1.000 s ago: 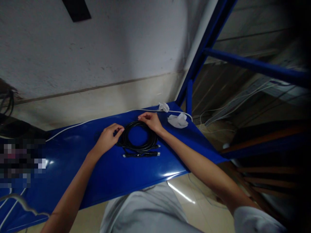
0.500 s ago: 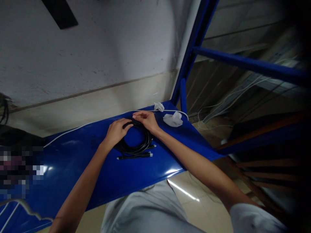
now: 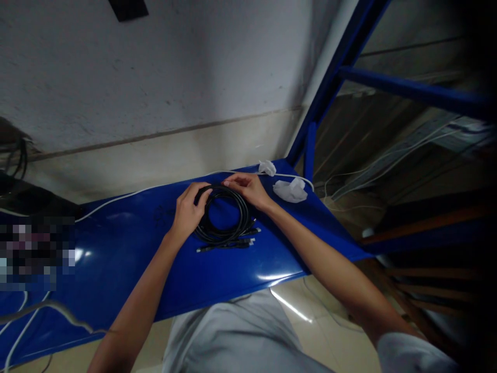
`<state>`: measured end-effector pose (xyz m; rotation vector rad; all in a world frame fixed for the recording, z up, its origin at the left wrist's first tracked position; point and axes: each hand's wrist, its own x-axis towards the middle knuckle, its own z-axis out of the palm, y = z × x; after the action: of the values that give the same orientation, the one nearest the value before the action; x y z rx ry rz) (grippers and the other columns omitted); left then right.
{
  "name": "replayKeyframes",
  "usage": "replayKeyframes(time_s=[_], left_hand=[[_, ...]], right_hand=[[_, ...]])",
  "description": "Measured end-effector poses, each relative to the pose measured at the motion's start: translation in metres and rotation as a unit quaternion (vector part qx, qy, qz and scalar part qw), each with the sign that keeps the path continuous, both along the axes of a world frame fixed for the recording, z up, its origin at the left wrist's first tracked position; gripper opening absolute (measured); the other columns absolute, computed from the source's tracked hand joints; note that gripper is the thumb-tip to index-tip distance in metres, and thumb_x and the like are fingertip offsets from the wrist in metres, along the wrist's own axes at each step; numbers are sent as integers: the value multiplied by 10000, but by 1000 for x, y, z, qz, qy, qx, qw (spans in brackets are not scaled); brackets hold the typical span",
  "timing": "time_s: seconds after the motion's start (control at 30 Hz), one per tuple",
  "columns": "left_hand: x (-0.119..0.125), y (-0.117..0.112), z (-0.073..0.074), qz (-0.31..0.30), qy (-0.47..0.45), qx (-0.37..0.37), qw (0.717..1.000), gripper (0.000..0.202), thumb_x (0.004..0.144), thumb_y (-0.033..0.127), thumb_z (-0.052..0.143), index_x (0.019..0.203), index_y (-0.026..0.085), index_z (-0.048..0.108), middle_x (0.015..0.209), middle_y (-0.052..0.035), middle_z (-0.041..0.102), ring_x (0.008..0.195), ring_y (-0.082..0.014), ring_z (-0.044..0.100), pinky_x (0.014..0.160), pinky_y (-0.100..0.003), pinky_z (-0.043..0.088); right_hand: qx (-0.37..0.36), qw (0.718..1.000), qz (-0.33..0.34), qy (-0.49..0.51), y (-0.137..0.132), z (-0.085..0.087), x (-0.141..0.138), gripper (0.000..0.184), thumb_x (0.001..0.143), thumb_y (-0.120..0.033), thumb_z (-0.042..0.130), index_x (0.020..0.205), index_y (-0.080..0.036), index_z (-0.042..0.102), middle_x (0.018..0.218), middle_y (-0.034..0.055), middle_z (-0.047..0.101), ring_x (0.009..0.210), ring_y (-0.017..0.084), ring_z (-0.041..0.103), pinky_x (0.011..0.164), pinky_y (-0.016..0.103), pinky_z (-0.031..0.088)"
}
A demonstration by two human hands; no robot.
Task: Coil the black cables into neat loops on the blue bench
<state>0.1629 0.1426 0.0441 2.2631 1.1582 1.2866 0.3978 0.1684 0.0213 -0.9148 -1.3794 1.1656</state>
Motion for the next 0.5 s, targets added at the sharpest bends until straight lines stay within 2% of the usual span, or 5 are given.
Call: replayKeyframes(time_s=[0.13,0.23,0.43,0.5], left_hand=[[2,0,0,-7,-34,48,998,205,1108,323,593,1185,194,732,1101,-80,766,1038,-217,735,989,-357,570],[3,-1,2,-12,-44,69,997,197,1112,297,582,1188,196,732,1102,-88,756,1052,-218,721,999,-370,562],[3,-3,3,-20,-23,42,999,264,1125,310,553,1278,199,737,1160,-111,731,1106,-234,703,1016,-384,549],[1,-4,1,-25,-14,26,999,303,1137,319,525,1323,197,730,1142,-110,722,1068,-227,706,1002,-382,550]], right_hand=[[14,998,62,3,1,-1,3,277,844,-460,900,942,-212,825,897,45,839,830,208,785,816,345,638],[-3,994,110,19,-1,0,2,272,825,-432,926,949,-212,824,877,44,840,815,204,794,806,342,654],[-66,985,147,58,-9,9,-4,297,834,-438,919,942,-189,797,877,61,841,749,190,798,686,292,655],[-86,982,152,75,-11,12,-4,294,823,-400,921,974,-185,789,887,65,846,749,192,805,683,290,658]])
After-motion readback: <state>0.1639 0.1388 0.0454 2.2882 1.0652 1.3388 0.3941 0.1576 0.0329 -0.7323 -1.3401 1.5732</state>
